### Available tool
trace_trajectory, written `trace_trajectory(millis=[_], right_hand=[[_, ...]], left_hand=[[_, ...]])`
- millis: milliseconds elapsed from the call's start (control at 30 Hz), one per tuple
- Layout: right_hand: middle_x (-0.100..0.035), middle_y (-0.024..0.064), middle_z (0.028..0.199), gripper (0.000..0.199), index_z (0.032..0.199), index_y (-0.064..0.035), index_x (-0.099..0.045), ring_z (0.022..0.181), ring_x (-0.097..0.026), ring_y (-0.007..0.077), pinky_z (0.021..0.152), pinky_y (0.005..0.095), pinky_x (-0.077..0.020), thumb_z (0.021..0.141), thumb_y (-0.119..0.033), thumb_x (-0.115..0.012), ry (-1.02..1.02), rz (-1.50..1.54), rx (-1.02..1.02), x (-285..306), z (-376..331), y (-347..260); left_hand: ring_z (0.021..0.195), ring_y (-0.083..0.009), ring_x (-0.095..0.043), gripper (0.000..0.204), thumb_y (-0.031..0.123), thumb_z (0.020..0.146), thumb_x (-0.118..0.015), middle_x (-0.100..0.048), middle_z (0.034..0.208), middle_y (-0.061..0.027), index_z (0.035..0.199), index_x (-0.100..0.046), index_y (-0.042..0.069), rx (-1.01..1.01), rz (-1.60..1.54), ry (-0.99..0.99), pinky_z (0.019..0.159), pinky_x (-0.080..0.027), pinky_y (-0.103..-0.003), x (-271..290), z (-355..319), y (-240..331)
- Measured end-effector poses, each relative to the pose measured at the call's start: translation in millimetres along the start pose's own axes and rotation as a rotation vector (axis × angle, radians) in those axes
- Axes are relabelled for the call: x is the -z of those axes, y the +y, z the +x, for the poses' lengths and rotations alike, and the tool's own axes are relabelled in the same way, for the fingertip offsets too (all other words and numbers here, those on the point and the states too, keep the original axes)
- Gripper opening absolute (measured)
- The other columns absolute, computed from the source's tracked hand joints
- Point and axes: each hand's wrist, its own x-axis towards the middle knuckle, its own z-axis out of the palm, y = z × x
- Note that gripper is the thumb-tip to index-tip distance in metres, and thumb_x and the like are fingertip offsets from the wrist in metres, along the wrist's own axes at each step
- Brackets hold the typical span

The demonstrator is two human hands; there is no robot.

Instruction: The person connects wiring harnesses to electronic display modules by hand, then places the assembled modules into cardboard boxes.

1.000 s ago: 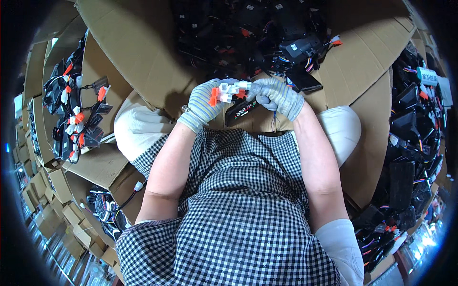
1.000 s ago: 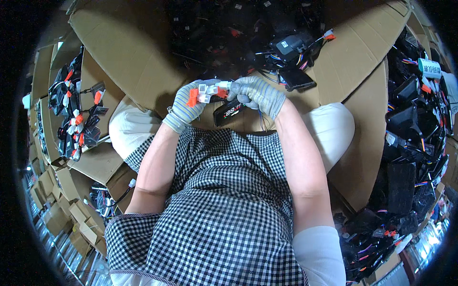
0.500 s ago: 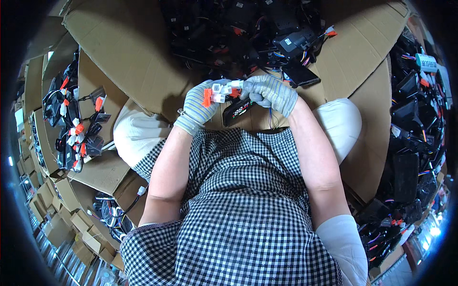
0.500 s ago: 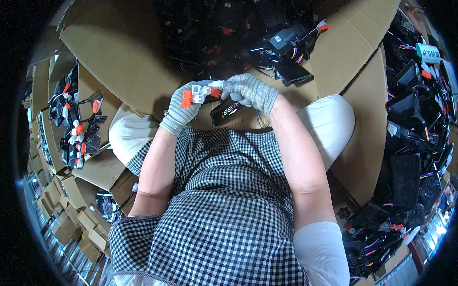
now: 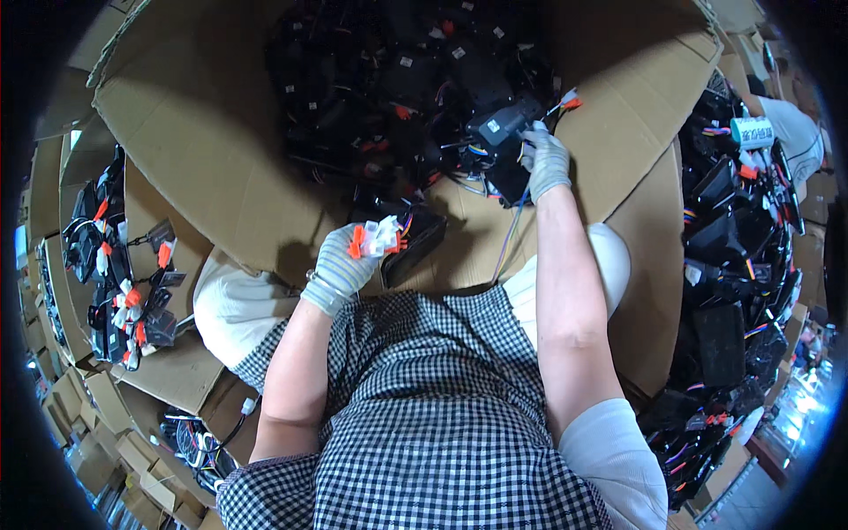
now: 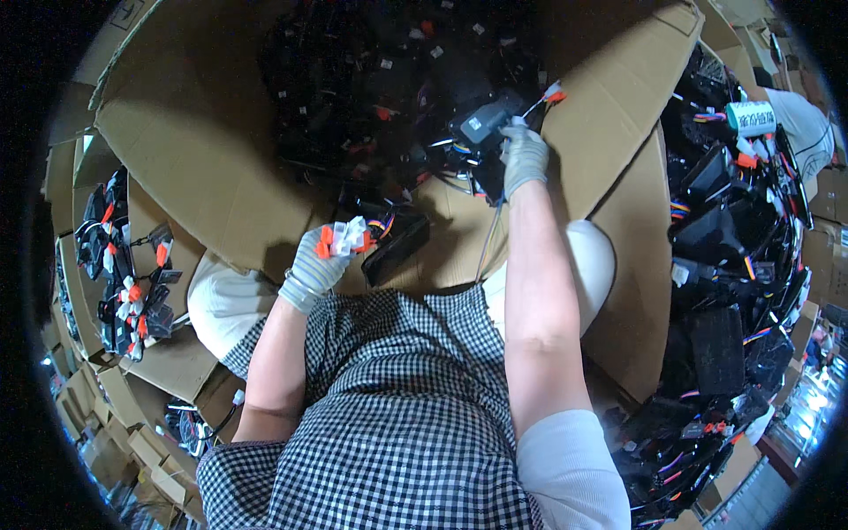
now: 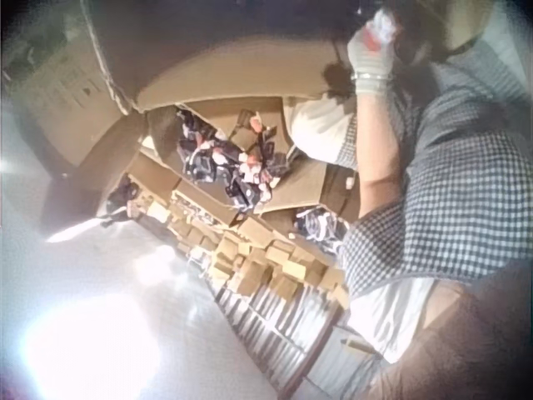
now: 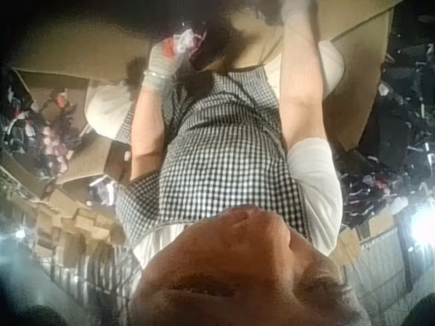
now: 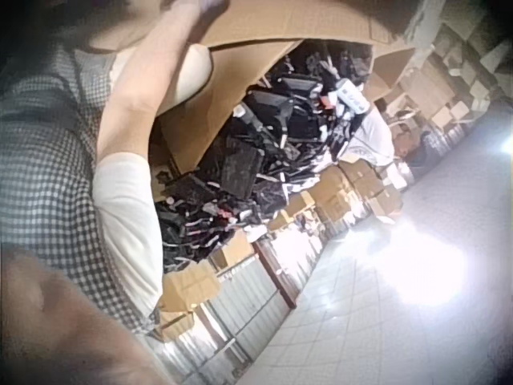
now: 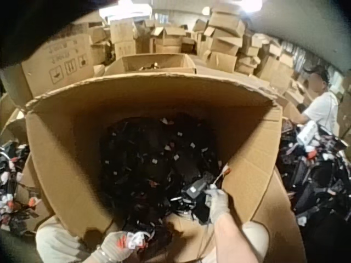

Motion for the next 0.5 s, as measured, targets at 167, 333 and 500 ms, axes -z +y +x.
trace_trajectory(millis=[167, 333, 500], right_hand=[[-0.047, -0.0062, 0.064, 0.031, 0.104, -0.0096, -0.059, 0.051, -0.039, 0.0048, 0.046, 0.0203, -0.0314, 0.075, -0.02, -0.065, -0.043, 0.064, -0.017, 13, 47, 29], [-0.061, -0.0014, 0.086, 0.033, 0.102, -0.0082, -0.062, 0.083, -0.053, 0.0105, 0.077, 0.0265, -0.0387, 0.075, -0.027, -0.067, -0.28, -0.181, 0.06, 6, 7, 53], [-0.063, 0.0024, 0.081, 0.023, 0.085, -0.0022, -0.066, 0.077, -0.053, 0.0092, 0.073, 0.0236, -0.0398, 0.083, -0.023, -0.057, -0.111, -0.147, 0.308, -14, -49, 39]], left_hand=[[0.07, -0.0303, -0.06, 0.015, 0.02, 0.079, -0.057, -0.062, 0.074, -0.0127, 0.082, -0.061, 0.006, -0.009, 0.012, -0.044, 0.06, -0.048, -0.035, 7, 6, 23], [0.075, -0.0241, -0.062, 0.015, 0.013, 0.078, -0.056, -0.064, 0.08, -0.0089, 0.09, -0.06, 0.005, -0.006, -0.228, -0.067, 0.065, -0.049, -0.03, 7, 0, 19], [0.074, -0.018, -0.062, 0.014, 0.008, 0.08, -0.054, -0.065, 0.082, -0.0056, 0.092, -0.06, 0.005, 0.035, -0.126, -0.122, 0.064, -0.049, -0.025, 16, 0, 30]])
